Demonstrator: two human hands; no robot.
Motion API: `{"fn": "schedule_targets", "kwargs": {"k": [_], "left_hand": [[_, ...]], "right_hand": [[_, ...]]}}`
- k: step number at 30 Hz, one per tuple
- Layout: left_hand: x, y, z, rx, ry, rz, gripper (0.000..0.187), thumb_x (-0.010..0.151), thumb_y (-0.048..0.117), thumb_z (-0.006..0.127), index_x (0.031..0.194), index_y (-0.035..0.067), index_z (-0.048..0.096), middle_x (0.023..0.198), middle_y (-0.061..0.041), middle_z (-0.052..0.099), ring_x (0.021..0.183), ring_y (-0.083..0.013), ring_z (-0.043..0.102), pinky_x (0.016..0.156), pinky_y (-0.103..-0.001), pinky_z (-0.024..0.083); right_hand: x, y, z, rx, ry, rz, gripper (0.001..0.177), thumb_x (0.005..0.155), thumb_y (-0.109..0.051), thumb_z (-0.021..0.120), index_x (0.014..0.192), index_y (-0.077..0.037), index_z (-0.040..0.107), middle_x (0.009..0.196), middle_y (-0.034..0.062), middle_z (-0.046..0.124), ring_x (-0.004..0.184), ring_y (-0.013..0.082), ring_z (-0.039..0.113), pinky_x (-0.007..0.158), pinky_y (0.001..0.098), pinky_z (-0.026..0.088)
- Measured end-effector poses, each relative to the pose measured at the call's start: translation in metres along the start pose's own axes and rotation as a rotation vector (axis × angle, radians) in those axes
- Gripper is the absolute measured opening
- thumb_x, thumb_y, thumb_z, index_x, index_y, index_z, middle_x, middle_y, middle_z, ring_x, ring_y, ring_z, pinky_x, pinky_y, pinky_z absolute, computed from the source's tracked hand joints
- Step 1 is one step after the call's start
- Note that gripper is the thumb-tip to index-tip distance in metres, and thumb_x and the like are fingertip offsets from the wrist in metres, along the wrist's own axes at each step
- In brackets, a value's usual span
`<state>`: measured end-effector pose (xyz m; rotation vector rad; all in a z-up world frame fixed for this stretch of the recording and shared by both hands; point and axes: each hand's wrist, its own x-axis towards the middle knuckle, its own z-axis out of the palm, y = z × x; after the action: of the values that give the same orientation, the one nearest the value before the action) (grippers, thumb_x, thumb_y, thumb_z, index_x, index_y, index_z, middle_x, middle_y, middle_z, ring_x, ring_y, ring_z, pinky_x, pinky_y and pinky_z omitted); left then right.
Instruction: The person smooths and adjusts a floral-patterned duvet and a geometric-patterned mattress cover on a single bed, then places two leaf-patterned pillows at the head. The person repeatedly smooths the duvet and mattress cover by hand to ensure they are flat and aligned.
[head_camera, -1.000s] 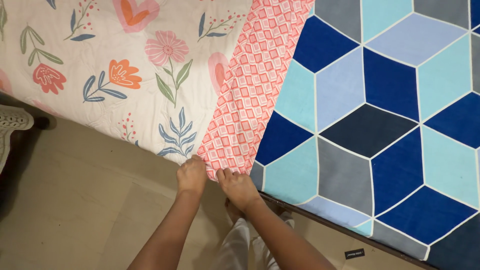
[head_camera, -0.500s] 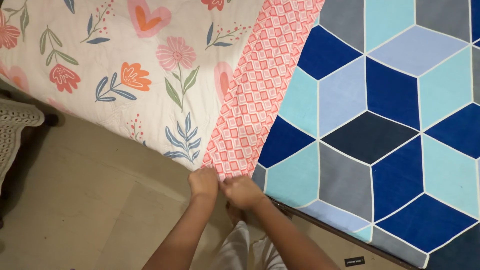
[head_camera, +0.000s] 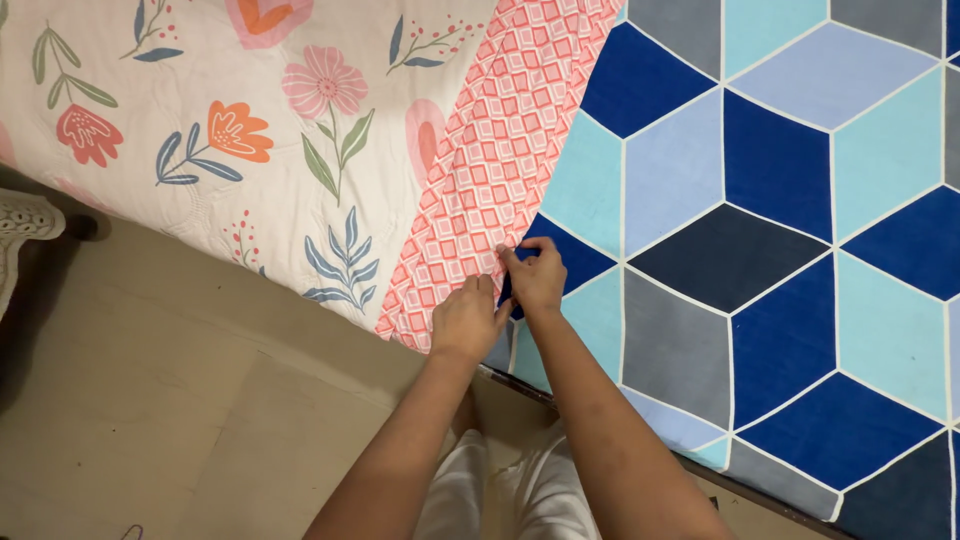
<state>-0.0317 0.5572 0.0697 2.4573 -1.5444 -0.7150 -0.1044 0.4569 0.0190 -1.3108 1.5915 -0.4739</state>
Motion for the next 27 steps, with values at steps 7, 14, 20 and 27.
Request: {"fn": "schedule_targets", "kwargs": {"k": [7,14,20,27], "left_hand": [[-0.001,-0.009,0.038,0.142,0.049,0.028,0.034,0.092,0.037,0.068,0.099,0.005,0.059,0.094,-0.014,0.068,0.083,-0.0288,0.073,0.064,-0.041,0.060],[-0.018,-0.009,0.069,0.363,0.056,0.006,0.006,0.090,0.007,0.058,0.092,0.009,0.064,0.087,-0.010,0.072,0.081,-0.0250,0.076,0.067,-0.038,0.060],[-0.059,0.077,0.006,0.123,0.130,0.229,0.042,0.086,0.013,0.059,0.126,-0.001,0.062,0.122,-0.018,0.069,0.127,-0.0335,0.058,0.108,-0.047,0.046],[-0.092,0.217,-0.137,-0.038,0.290,0.528,0.062,0.093,0.021,0.057,0.151,0.003,0.041,0.159,-0.014,0.038,0.149,-0.0344,0.025,0.117,-0.060,0.016]], "right_hand": [[0.009,0.014,-0.013,0.265,-0.277,0.142,0.020,0.089,-0.016,0.075,0.079,-0.001,0.068,0.059,0.0041,0.066,0.046,0.0119,0.063,0.043,0.0285,0.053],[-0.022,0.012,-0.024,-0.015,-0.215,0.013,0.024,0.093,-0.020,0.073,0.088,0.003,0.069,0.063,0.0130,0.069,0.052,0.0170,0.072,0.049,0.0315,0.055],[-0.069,-0.012,-0.132,-0.416,-0.064,-0.708,0.042,0.096,-0.021,0.063,0.136,-0.006,0.060,0.134,0.0147,0.065,0.137,0.0357,0.051,0.110,0.0503,0.039],[-0.124,-0.110,-0.325,-0.758,0.249,-0.851,0.059,0.096,-0.029,0.058,0.150,-0.008,0.048,0.159,0.0149,0.042,0.151,0.0368,0.027,0.120,0.0541,0.016]]}}
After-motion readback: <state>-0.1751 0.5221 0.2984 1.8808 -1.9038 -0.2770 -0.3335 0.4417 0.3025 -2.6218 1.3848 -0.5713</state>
